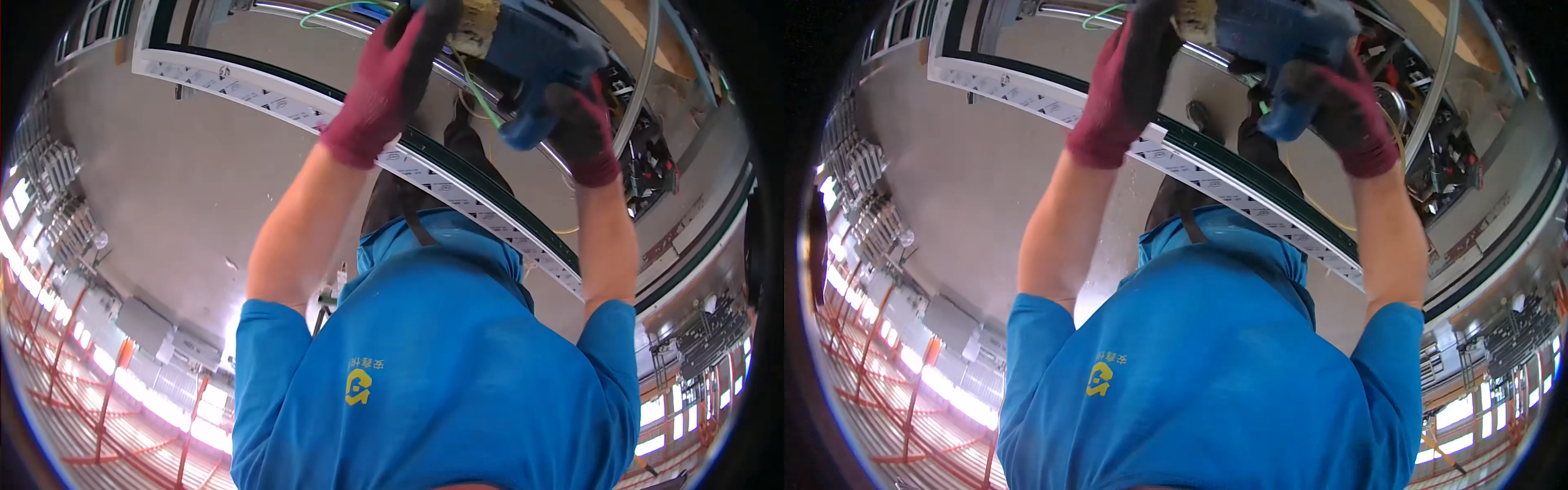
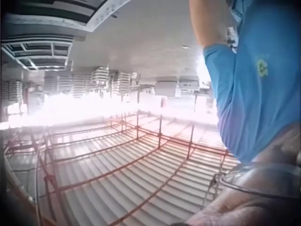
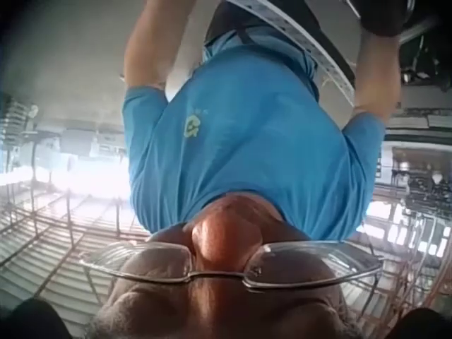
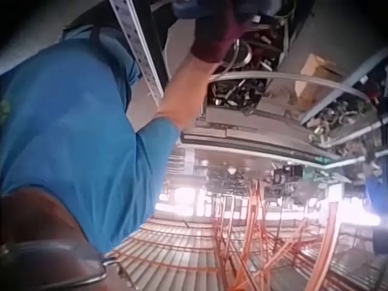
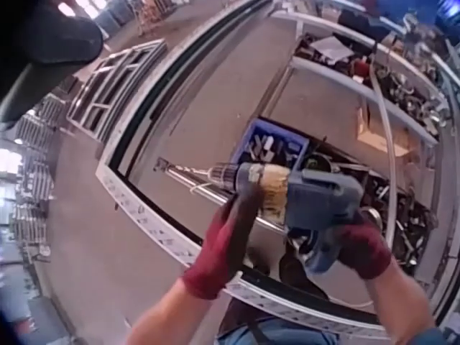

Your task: Assembling and securing metal frame components using hand and power tools in a workshop environment.

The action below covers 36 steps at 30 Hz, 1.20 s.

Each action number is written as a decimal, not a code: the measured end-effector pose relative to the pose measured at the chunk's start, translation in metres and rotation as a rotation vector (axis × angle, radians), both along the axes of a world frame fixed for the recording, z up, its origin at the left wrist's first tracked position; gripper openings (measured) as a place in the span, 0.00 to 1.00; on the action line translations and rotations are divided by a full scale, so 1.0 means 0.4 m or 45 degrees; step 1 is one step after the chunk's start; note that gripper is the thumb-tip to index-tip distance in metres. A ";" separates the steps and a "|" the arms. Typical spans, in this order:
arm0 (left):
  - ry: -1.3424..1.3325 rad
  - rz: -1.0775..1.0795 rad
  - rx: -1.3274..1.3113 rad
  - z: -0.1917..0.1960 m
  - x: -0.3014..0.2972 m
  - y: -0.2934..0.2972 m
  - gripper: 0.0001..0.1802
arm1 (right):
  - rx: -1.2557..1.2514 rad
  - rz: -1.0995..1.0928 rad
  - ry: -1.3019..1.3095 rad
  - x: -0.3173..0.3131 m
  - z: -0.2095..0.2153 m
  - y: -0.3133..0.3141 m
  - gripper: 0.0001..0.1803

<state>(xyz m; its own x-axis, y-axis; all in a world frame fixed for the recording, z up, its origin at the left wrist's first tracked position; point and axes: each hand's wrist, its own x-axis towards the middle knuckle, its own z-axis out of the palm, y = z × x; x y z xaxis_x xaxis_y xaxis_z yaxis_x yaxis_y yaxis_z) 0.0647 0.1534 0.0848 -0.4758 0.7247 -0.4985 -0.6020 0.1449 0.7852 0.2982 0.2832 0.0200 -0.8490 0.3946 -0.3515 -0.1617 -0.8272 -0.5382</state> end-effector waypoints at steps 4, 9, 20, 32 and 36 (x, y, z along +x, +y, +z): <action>1.858 -0.721 -0.279 -0.108 -0.124 -0.168 0.27 | 0.299 0.322 -0.289 0.120 -0.138 0.262 0.31; 2.178 -1.224 -0.464 -0.177 -0.263 -0.317 0.16 | 0.591 0.530 -0.262 0.191 -0.207 0.452 0.36; 2.129 -1.140 -0.350 -0.196 -0.285 -0.313 0.09 | 0.674 1.117 -0.222 -0.050 -0.301 0.384 0.55; 2.125 -1.152 -0.313 -0.209 -0.289 -0.309 0.12 | 0.492 1.246 -0.118 -0.176 -0.326 0.334 0.49; 2.153 -1.127 -0.282 -0.213 -0.295 -0.316 0.13 | 0.444 1.290 -0.088 -0.127 -0.410 0.385 0.46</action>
